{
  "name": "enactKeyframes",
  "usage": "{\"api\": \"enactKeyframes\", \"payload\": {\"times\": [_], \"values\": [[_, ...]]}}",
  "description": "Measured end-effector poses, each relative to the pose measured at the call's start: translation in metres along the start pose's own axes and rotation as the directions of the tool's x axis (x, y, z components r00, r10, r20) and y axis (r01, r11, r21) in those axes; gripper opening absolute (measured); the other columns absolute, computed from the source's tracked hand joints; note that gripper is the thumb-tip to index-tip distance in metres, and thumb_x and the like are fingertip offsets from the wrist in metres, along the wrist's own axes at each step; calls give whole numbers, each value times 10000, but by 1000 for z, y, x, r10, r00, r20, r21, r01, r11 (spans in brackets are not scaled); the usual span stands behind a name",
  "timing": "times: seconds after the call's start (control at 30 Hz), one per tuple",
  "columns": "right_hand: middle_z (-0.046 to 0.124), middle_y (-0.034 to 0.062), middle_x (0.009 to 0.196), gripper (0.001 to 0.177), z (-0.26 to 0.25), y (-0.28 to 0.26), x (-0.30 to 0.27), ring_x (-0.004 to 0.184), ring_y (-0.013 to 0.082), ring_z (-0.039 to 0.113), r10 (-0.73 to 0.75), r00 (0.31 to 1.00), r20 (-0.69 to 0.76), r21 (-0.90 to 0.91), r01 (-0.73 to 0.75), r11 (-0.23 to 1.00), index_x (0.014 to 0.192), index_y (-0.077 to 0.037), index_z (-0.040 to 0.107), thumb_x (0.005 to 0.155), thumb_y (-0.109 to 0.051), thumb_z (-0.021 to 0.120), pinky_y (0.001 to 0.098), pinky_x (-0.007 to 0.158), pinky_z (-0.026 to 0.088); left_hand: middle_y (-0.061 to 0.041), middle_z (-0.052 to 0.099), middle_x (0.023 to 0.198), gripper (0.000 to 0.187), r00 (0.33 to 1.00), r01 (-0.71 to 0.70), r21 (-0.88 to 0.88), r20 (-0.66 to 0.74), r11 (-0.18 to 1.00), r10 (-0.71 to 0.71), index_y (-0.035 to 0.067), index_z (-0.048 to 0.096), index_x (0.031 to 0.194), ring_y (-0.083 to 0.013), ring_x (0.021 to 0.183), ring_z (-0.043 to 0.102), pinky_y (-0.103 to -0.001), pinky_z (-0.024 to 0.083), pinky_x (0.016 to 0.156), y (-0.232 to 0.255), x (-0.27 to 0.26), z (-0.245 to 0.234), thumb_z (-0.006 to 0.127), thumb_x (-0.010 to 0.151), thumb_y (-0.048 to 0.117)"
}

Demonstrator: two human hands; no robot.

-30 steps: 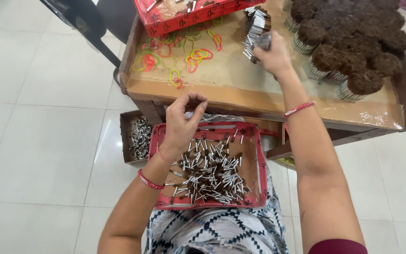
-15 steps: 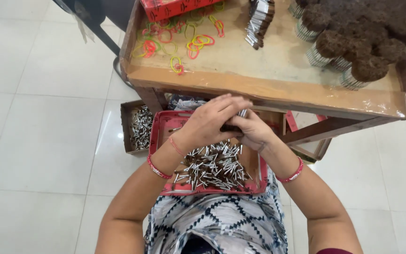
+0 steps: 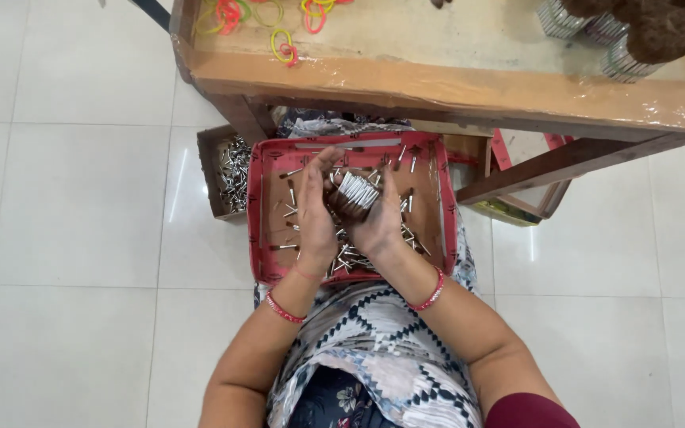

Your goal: The recorder is gathering metal pins from a tray and bundling them into groups.

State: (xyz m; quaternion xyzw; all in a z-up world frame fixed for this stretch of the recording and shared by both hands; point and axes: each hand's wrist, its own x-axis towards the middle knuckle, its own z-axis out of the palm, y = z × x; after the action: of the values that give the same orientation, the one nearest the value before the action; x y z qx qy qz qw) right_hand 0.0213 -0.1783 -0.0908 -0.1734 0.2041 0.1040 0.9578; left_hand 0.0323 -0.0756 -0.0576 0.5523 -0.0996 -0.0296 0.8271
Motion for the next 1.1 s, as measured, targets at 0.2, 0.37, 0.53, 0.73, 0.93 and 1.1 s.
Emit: {"api": "enactKeyframes", "payload": {"times": [0.2,0.37,0.53,0.73,0.93,1.1], "values": [[738,142,1064,425,-24,23,20,1019,310,706,-105,994,-12,189,106,976,1189,-30,668,1085,-359,420,447,1012,545,-135,618,1385,516,967,55,-202,-233,978,-102,-17,544,1396,-213,1247,562,-347,446,1105,-26,14,-1,330,1138,375],[740,123,1121,357,-26,26,23,1057,277,704,-127,992,5,178,124,976,1183,-36,670,1086,-322,481,405,1022,544,-135,633,1349,515,960,48,-146,-265,988,-86,-25,579,1338,-210,1262,576,-350,445,1101,-28,20,1,322,1138,374],[734,121,1159,344,-41,27,27,1094,266,690,-119,991,56,210,105,972,1194,-51,662,1106,-345,507,408,1050,523,-134,630,1368,481,978,20,43,-207,999,-11,-21,599,1327,-219,1288,569,-347,424,1134,-17,18,0,352,1146,350],[571,105,1448,524,-27,22,10,1311,238,561,-150,986,71,14,150,989,1440,-91,510,1076,-456,413,379,1121,452,-155,566,1501,405,969,-233,674,96,702,229,45,609,1386,-343,1471,439,-428,270,1242,-11,3,18,431,1113,285],[445,102,1596,625,-32,12,-6,1427,225,474,-262,960,94,-406,277,871,1576,-94,379,1085,-481,354,368,1188,392,-164,504,1594,445,991,-132,617,54,776,125,62,541,1490,-369,1556,372,-433,244,1304,-62,12,12,434,1112,270],[396,94,1646,635,-52,-6,17,1491,213,409,-253,956,148,-433,293,853,1608,-73,339,1108,-463,368,350,1247,326,-163,478,1614,456,986,-128,641,3,757,164,69,514,1520,-364,1576,337,-463,191,1324,-68,1,28,439,1113,260]]}}
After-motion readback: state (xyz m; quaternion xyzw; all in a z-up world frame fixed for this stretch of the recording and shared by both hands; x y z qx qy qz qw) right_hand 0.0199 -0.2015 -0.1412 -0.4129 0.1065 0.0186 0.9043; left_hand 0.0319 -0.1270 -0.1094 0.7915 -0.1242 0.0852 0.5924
